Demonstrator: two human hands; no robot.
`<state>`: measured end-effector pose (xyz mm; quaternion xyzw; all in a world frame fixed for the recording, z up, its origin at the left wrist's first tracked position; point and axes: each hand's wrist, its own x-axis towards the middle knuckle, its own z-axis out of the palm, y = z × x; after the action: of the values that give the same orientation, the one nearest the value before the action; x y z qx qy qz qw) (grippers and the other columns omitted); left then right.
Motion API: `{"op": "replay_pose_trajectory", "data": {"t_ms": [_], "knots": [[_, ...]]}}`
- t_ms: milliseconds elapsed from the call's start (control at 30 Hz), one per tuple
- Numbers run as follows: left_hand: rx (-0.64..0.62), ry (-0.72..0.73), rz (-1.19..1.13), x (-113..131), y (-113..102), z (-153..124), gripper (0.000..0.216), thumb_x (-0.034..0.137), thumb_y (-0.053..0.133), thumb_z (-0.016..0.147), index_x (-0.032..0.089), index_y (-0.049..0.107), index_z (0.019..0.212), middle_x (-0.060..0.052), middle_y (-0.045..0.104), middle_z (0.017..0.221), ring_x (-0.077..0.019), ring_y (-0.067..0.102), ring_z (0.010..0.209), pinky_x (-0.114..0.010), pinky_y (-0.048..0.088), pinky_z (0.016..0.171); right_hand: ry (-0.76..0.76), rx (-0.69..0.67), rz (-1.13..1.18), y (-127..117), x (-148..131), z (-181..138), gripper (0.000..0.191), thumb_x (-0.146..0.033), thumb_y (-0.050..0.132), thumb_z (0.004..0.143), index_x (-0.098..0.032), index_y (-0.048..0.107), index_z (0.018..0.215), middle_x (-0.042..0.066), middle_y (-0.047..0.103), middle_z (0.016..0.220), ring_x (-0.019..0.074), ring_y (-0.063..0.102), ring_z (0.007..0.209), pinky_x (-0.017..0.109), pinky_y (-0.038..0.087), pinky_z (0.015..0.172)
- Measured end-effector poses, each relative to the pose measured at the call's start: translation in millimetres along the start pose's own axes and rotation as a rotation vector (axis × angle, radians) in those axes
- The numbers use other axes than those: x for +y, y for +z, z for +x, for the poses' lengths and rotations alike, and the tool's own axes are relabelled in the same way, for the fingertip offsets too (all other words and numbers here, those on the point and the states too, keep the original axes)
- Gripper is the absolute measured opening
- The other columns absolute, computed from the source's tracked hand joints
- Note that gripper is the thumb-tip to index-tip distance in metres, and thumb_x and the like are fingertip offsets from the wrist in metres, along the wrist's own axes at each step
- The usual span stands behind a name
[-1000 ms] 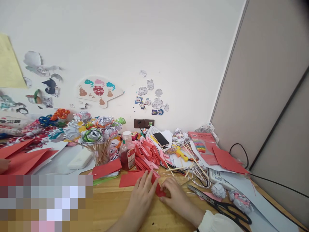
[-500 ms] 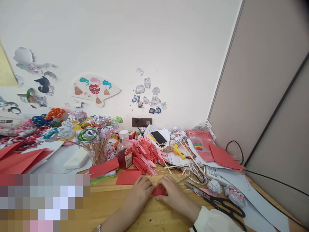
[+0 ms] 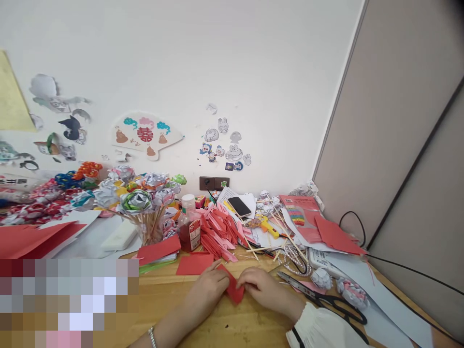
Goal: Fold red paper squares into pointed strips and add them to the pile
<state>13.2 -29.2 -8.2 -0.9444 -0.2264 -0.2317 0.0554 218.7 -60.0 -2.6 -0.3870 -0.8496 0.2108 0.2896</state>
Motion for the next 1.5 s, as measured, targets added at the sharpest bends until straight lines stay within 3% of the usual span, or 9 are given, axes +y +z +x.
{"op": "replay_pose_trajectory", "data": {"t_ms": [200,400,533,733,933,1100,1300,1500], "knots": [[0.013,0.057,-0.059,3,-11,3,0.024,0.018,0.041,0.092,0.021,0.061,0.080,-0.001,0.066,0.084,-0.0158,0.059,0.081,-0.039,0.038,0.096,-0.159,0.079,-0.299,5,7,0,0.020,-0.020,0.049,0.089,-0.019,0.068,0.083,0.004,0.067,0.078,0.0170,0.058,0.076,0.027,0.045,0.070],[-0.066,0.110,-0.035,7,-18,4,0.026,0.021,0.040,0.093,0.020,0.063,0.081,-0.001,0.065,0.079,-0.0154,0.058,0.079,-0.035,0.038,0.094,-0.205,0.075,-0.500,4,1,-1,0.015,-0.023,0.056,0.086,-0.021,0.069,0.079,0.003,0.062,0.078,0.0161,0.053,0.074,0.026,0.040,0.062],[-0.111,0.088,-0.124,5,-22,3,0.025,0.024,0.043,0.092,0.022,0.065,0.081,-0.002,0.066,0.082,-0.0166,0.059,0.082,-0.034,0.039,0.093,-0.205,0.025,-0.474,1,-1,-1,0.014,-0.025,0.058,0.085,-0.023,0.070,0.078,0.002,0.063,0.080,0.0162,0.053,0.077,0.026,0.039,0.065],[-0.156,0.042,-0.325,-1,-24,3,0.019,0.018,0.049,0.088,0.024,0.065,0.080,-0.001,0.069,0.090,-0.0161,0.060,0.092,-0.037,0.025,0.104,-0.196,-0.030,-0.238,-2,6,2,0.008,-0.023,0.063,0.082,-0.023,0.071,0.078,0.001,0.067,0.079,0.0150,0.056,0.079,0.027,0.040,0.074],[-0.097,-0.085,-0.481,-7,-12,5,0.010,0.025,0.060,0.083,0.022,0.068,0.077,-0.002,0.070,0.083,-0.0165,0.061,0.083,-0.032,0.037,0.090,-0.002,0.016,0.046,0,13,8,0.006,-0.026,0.072,0.073,-0.022,0.069,0.072,-0.001,0.067,0.074,0.0153,0.058,0.076,0.027,0.041,0.072],[-0.043,-0.191,-0.517,-6,-1,7,0.008,0.023,0.067,0.077,0.019,0.067,0.070,-0.002,0.069,0.079,-0.0175,0.059,0.080,-0.030,0.040,0.079,0.064,0.088,0.052,9,20,11,0.012,-0.021,0.078,0.064,-0.020,0.066,0.065,-0.002,0.063,0.070,0.0159,0.055,0.075,0.026,0.038,0.071],[-0.040,-0.308,-0.592,0,0,9,0.007,0.018,0.066,0.075,0.018,0.066,0.068,-0.003,0.066,0.080,-0.0168,0.058,0.081,-0.028,0.042,0.076,0.115,0.106,-0.016,13,16,10,0.010,-0.016,0.074,0.068,-0.020,0.064,0.068,-0.002,0.060,0.075,0.0150,0.054,0.078,0.026,0.038,0.072],[-0.113,-0.262,-0.699,-4,-5,6,0.005,0.020,0.066,0.073,0.019,0.067,0.068,-0.004,0.064,0.091,-0.0168,0.057,0.088,-0.028,0.043,0.080,0.066,0.004,-0.068,5,8,10,0.010,-0.013,0.069,0.072,-0.020,0.061,0.069,-0.002,0.058,0.080,0.0148,0.051,0.084,0.026,0.039,0.077]]}}
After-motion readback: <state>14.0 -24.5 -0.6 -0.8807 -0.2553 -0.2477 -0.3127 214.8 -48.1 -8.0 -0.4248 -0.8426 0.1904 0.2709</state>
